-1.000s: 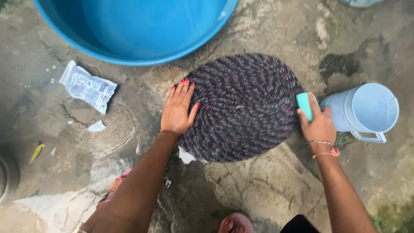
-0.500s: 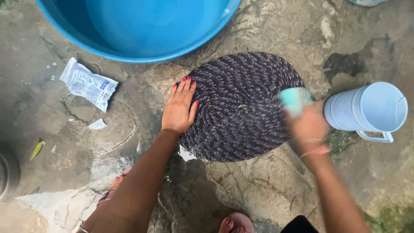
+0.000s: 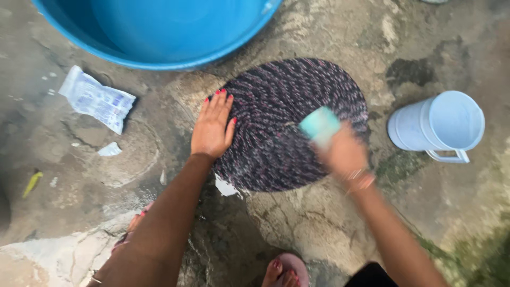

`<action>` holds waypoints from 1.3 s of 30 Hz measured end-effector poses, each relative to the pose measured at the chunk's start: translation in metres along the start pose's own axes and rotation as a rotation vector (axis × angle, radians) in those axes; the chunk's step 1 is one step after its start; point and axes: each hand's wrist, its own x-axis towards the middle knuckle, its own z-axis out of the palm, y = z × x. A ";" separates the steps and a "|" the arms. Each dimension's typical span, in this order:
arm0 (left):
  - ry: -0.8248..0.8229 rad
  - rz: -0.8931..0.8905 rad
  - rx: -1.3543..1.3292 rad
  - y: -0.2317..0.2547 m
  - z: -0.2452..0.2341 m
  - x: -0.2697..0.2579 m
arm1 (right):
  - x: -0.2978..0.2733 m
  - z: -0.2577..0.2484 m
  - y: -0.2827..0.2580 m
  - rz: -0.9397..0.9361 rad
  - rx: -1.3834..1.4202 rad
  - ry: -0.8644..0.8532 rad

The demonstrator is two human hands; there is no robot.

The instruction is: The person washes a dark-colored circular woven rug on a concrete floor by pouring soapy water from a cup and scrubbing the surface with a small blue brush.

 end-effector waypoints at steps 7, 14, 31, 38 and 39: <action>0.025 0.007 -0.016 0.000 -0.005 0.001 | -0.034 -0.023 0.007 0.226 0.105 0.067; -0.015 0.061 0.057 0.003 -0.007 0.003 | -0.091 -0.014 -0.006 0.236 0.095 -0.029; -0.033 0.068 0.084 -0.002 -0.004 0.005 | -0.056 -0.016 0.024 0.463 0.246 0.010; -0.025 0.073 0.096 0.000 -0.003 0.003 | -0.044 -0.028 0.006 0.415 0.212 0.098; -0.031 0.074 0.107 -0.001 -0.002 0.005 | -0.064 -0.031 -0.012 0.440 0.152 -0.063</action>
